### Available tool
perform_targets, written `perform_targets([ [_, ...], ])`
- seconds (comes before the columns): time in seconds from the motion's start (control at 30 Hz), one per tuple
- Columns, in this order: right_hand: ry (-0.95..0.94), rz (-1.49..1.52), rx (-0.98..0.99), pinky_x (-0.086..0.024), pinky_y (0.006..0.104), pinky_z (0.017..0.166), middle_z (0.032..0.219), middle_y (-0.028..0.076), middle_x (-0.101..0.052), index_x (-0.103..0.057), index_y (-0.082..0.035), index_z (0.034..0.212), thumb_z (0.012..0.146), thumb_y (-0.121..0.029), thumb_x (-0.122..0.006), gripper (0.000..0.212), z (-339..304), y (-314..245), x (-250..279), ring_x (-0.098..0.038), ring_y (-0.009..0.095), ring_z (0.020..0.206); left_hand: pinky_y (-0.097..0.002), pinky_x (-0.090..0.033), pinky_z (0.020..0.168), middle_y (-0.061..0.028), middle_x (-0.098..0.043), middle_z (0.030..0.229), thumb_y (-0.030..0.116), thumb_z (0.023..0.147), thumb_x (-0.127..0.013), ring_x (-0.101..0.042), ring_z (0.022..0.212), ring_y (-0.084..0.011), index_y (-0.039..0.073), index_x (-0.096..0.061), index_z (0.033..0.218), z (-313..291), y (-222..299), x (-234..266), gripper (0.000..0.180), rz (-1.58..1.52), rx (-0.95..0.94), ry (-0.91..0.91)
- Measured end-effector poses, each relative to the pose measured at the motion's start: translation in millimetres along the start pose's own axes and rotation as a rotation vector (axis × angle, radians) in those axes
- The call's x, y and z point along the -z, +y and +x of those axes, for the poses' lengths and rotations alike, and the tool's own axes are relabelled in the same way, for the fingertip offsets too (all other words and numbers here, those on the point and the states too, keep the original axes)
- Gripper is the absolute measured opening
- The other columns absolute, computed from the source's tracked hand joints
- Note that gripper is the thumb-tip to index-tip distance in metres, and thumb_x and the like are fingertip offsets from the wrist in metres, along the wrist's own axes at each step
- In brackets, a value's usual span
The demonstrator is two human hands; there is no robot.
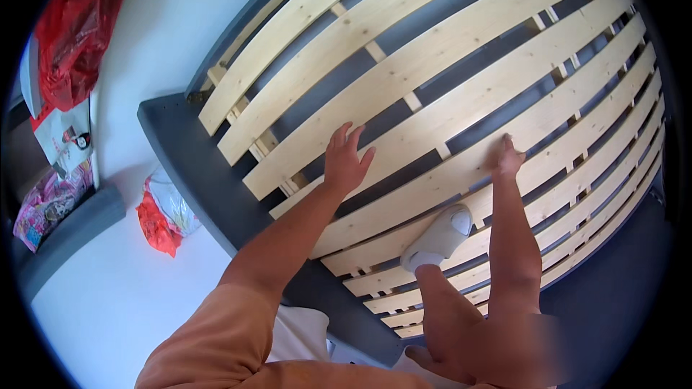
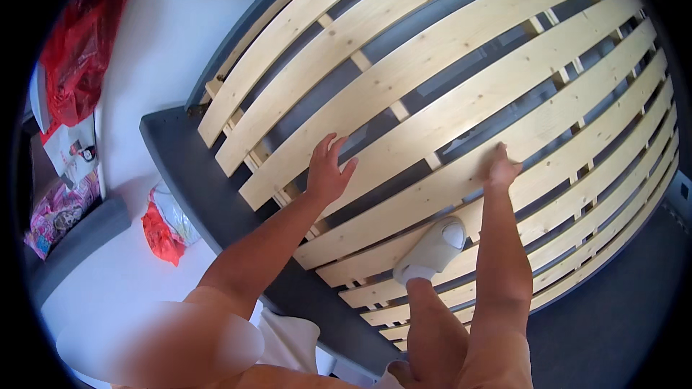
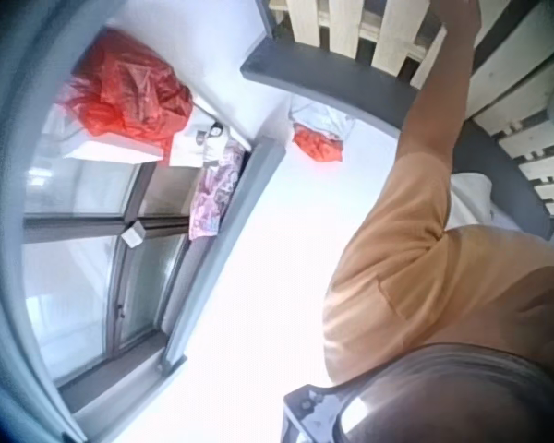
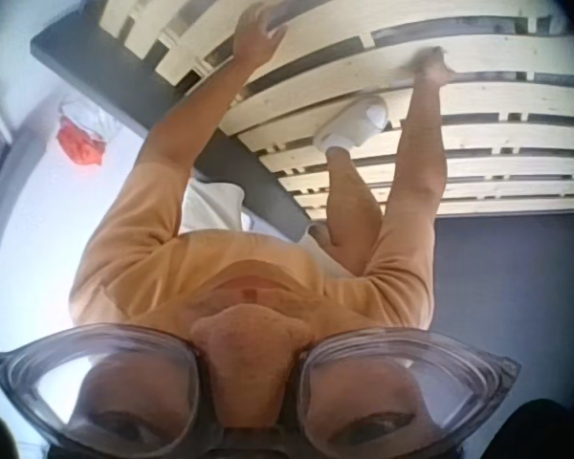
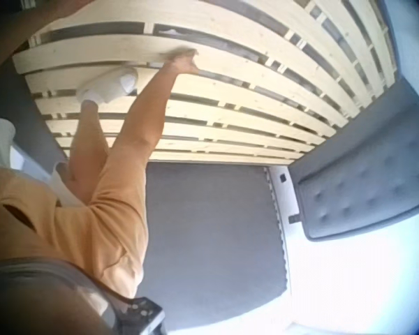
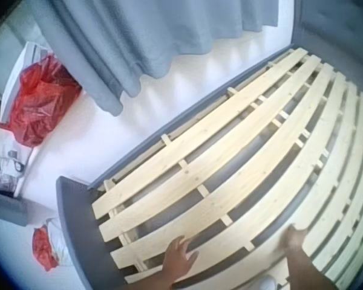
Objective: The person positions and secures wooden bed slats onto a bed frame and places a mattress on top.
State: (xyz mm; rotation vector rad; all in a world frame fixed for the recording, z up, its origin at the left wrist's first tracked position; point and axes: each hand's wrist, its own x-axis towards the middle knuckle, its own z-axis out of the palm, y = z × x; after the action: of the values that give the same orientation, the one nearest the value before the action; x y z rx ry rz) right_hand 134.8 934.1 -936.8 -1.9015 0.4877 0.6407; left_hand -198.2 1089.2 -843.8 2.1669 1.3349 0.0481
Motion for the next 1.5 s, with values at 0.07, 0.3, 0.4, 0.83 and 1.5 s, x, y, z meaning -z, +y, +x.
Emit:
perform_targets([
  [0.07,0.121,-0.045,0.189,-0.046,0.0328,0.066,0.092,0.012,-0.052,-0.042,0.004,0.098,0.073,-0.019,-0.073,0.046,27,26,8,-0.052,0.02,0.076,-0.0438,-0.035,0.095,-0.0186,-0.04,0.126,0.026,0.08,-0.062,-0.041,0.114,-0.0363,0.007,-0.047,0.12,-2,-4,1,0.047,-0.022,0.014,-0.002],
  [0.3,-0.097,-0.1,0.243,-0.044,0.033,0.087,0.118,0.016,-0.049,-0.035,0.006,0.121,0.078,-0.015,-0.069,0.058,2,6,-3,-0.052,0.024,0.104,-0.045,-0.027,0.102,-0.0207,-0.03,0.136,0.034,0.079,-0.062,-0.03,0.125,-0.0389,0.011,-0.039,0.131,-25,-20,-16,0.061,0.066,0.085,-0.093],
  [0.4,-0.002,-0.227,0.262,-0.042,0.0336,0.091,0.12,0.015,-0.049,-0.034,0.004,0.123,0.078,-0.018,-0.069,0.061,-3,6,-12,-0.051,0.025,0.106,-0.0478,-0.023,0.104,-0.0227,-0.022,0.141,0.042,0.079,-0.06,-0.023,0.129,-0.0411,0.014,-0.032,0.137,-36,-25,-27,0.07,0.165,0.159,-0.17],
  [0.83,0.03,-0.922,0.487,-0.036,0.0411,0.098,0.121,0.025,-0.048,-0.035,0.004,0.129,0.064,-0.055,-0.072,0.094,4,10,9,-0.045,0.038,0.114,-0.0434,-0.031,0.101,-0.0223,-0.037,0.132,0.031,0.081,-0.061,-0.035,0.122,-0.0386,0.008,-0.043,0.128,-32,-60,29,0.056,-0.015,0.067,0.013],
  [1.5,-0.379,-0.641,0.404,-0.04,0.0363,0.095,0.13,0.02,-0.038,-0.031,-0.007,0.136,0.069,-0.034,-0.076,0.085,-466,-28,24,-0.045,0.031,0.114,-0.0392,-0.03,0.101,-0.0194,-0.04,0.131,0.022,0.085,-0.057,-0.036,0.123,-0.0334,0.005,-0.039,0.131,-148,-84,307,0.052,-0.369,-0.131,0.015],
])
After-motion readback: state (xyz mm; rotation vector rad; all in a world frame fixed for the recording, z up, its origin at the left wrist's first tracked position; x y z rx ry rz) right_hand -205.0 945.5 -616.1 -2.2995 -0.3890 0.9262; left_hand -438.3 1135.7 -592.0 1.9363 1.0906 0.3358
